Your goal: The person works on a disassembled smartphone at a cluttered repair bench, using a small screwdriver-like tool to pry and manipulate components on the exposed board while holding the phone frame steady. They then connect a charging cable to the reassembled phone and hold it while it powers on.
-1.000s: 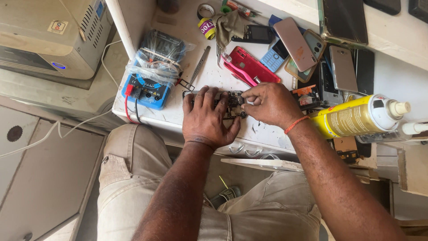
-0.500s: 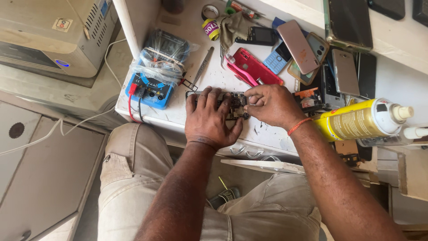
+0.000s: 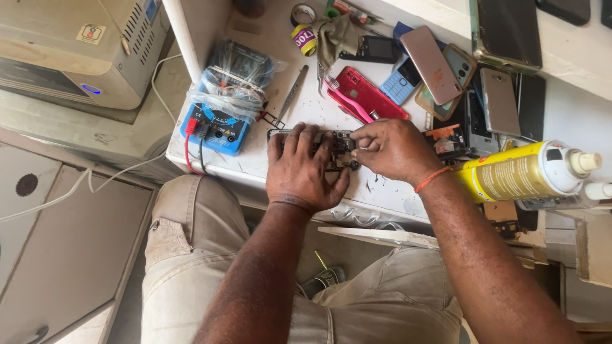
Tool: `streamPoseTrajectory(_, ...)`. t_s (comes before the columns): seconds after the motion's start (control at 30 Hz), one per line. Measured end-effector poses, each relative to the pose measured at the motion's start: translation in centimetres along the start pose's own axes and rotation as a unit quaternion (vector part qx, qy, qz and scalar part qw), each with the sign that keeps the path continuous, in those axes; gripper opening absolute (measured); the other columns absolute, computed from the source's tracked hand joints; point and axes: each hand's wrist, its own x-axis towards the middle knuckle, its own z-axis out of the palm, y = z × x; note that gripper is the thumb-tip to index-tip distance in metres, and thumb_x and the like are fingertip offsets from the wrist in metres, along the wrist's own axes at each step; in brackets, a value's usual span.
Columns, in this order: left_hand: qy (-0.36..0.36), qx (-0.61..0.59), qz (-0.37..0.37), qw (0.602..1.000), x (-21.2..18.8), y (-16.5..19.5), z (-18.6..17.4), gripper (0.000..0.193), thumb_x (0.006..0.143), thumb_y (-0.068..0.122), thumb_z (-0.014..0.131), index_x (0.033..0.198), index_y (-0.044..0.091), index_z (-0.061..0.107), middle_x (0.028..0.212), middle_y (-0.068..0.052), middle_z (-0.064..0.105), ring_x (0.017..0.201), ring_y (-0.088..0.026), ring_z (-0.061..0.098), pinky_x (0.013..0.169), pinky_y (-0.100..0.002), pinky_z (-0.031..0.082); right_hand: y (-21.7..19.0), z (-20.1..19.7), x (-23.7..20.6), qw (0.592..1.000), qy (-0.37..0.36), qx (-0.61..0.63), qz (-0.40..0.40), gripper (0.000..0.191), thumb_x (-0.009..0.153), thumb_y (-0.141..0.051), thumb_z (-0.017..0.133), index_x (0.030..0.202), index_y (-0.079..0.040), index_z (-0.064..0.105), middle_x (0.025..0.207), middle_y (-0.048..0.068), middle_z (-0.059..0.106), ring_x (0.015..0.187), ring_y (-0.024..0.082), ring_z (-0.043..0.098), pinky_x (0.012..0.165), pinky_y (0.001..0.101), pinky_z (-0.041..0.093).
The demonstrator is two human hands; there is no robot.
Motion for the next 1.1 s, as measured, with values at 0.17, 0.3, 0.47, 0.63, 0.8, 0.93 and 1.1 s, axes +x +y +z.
streamPoseTrajectory(0.17,0.000,0.003,-0.003,1.000,0.1,0.1,0.0,0.067,0.078,0.052,0.071,0.127,0.007,0.069,0.133,-0.016,0.059,0.132,-0.035,0.050,0.111,-0.059,0.032,0.5,0.0,0.4,1.000,-0.005,0.025,-0.004,0.030,0.076,-0.011,0.084,0.104,-0.003,0.077,0.086,0.008,0.078,0.077,0.011,0.074,0.072,0.0267,0.061)
streamPoseTrajectory(0.3,-0.001,0.009,-0.004,1.000,0.1,0.2,-0.1,0.067,0.078,0.052,0.071,0.128,0.007,0.069,0.133,-0.015,0.059,0.132,-0.034,0.050,0.112,-0.059,0.031,0.5,0.0,0.2,0.999,-0.001,0.045,0.018,0.028,0.077,-0.013,0.085,0.102,-0.001,0.078,0.087,0.009,0.079,0.078,0.011,0.075,0.072,0.0261,0.062)
streamPoseTrajectory(0.47,-0.005,0.005,-0.005,1.000,0.1,0.2,-0.2,0.067,0.078,0.051,0.071,0.128,0.007,0.069,0.133,-0.016,0.059,0.132,-0.034,0.050,0.111,-0.058,0.032,0.2,0.0,-0.5,1.000,0.016,-0.010,-0.020,0.027,0.079,-0.012,0.085,0.102,-0.001,0.078,0.087,0.011,0.078,0.077,0.012,0.076,0.071,0.0270,0.062)
streamPoseTrajectory(0.63,0.006,-0.011,-0.001,1.000,0.1,0.1,-0.2,0.067,0.077,0.050,0.072,0.127,0.007,0.069,0.133,-0.016,0.059,0.132,-0.036,0.050,0.110,-0.058,0.032,0.1,0.1,-0.8,0.995,0.022,0.101,0.010,0.028,0.078,-0.015,0.084,0.102,-0.003,0.077,0.088,0.010,0.080,0.080,0.011,0.077,0.072,0.0256,0.063)
streamPoseTrajectory(0.8,0.015,-0.010,0.003,1.000,0.1,0.0,-0.1,0.067,0.076,0.050,0.073,0.127,0.007,0.069,0.133,-0.016,0.059,0.132,-0.035,0.051,0.111,-0.058,0.032,0.4,-0.2,-1.3,0.999,0.048,0.026,-0.002,0.023,0.084,-0.014,0.083,0.105,-0.005,0.080,0.090,0.007,0.080,0.081,0.011,0.077,0.074,0.0261,0.061)
streamPoseTrajectory(0.93,0.011,-0.011,0.001,1.000,0.0,0.0,-0.1,0.067,0.076,0.050,0.073,0.127,0.006,0.070,0.133,-0.015,0.059,0.132,-0.034,0.051,0.111,-0.059,0.032,0.3,-0.1,-1.2,0.997,0.028,0.071,-0.031,0.028,0.084,-0.012,0.081,0.112,-0.006,0.077,0.093,0.005,0.078,0.081,0.010,0.075,0.072,0.0257,0.063)
streamPoseTrajectory(1.1,0.008,-0.005,-0.001,1.000,0.1,0.1,-0.1,0.067,0.076,0.050,0.073,0.127,0.006,0.069,0.132,-0.015,0.059,0.131,-0.034,0.051,0.110,-0.059,0.032,-0.1,-0.3,-0.8,0.997,-0.027,0.059,-0.042,0.030,0.083,-0.009,0.079,0.113,-0.007,0.078,0.099,0.006,0.075,0.079,0.013,0.070,0.071,0.0283,0.060)
